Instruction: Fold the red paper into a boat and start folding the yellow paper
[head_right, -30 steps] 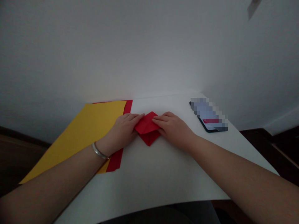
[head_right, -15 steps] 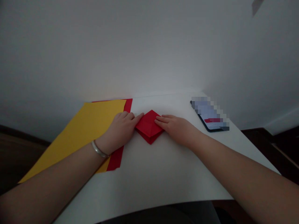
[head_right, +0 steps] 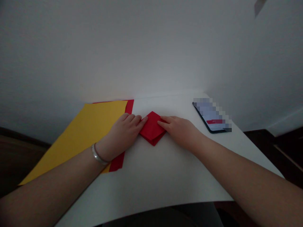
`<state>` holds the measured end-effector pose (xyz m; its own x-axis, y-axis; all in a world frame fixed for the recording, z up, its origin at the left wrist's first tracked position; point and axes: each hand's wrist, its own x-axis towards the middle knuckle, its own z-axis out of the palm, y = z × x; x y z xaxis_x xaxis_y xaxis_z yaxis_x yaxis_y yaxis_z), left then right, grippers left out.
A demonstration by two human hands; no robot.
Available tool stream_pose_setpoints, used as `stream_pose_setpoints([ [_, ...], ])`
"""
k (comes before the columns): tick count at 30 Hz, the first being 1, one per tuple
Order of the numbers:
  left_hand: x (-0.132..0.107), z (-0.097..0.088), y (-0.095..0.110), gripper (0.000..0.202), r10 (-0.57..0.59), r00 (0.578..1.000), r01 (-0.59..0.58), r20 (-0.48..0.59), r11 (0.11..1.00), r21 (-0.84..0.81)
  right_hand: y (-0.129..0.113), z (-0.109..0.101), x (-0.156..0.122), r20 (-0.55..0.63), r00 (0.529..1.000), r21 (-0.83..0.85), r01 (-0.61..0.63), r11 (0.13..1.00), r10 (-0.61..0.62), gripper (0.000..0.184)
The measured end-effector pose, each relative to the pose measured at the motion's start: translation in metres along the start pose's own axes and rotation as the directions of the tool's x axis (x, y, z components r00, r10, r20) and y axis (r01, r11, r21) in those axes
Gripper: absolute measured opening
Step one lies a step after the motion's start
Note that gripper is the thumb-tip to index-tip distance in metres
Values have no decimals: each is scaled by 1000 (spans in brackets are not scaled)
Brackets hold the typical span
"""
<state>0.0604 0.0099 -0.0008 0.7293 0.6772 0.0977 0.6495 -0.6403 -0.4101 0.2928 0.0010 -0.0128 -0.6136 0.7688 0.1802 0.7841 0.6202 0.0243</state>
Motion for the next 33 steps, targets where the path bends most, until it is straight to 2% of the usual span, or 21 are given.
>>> stream_pose_setpoints([
  [5,-2,5,-4,43,5,999,-6,-37,999,-31,-5,-3,-2,-65,998,-133,0,991,-8,40],
  [8,-3,7,-5,43,-19,999,17,-40,999,-50,-7,-3,-3,-40,999,-192,18,981,-26,39],
  [10,-2,6,-6,39,-88,995,85,-37,994,-73,-6,-3,-3,-7,999,-213,41,976,-43,41],
  [13,-1,4,-7,24,-234,972,228,-31,966,-124,-3,-4,-2,0,1000,-196,-7,981,7,38],
  [17,0,1,-8,9,-304,951,294,-51,944,-148,1,-5,-1,26,996,-155,-76,985,81,31],
  [20,1,-1,-9,9,-275,960,263,-61,953,-149,1,-7,1,53,992,-152,-101,983,110,25],
  [25,0,-3,-6,12,-163,985,158,-59,984,-84,3,-9,2,119,991,-168,-36,985,56,24],
  [30,-1,-3,-2,23,19,998,-21,-57,999,-42,7,-7,2,160,987,-178,7,984,22,27],
  [33,0,-3,0,26,94,995,-95,-33,995,-25,8,-7,3,157,987,-165,-9,986,35,28],
])
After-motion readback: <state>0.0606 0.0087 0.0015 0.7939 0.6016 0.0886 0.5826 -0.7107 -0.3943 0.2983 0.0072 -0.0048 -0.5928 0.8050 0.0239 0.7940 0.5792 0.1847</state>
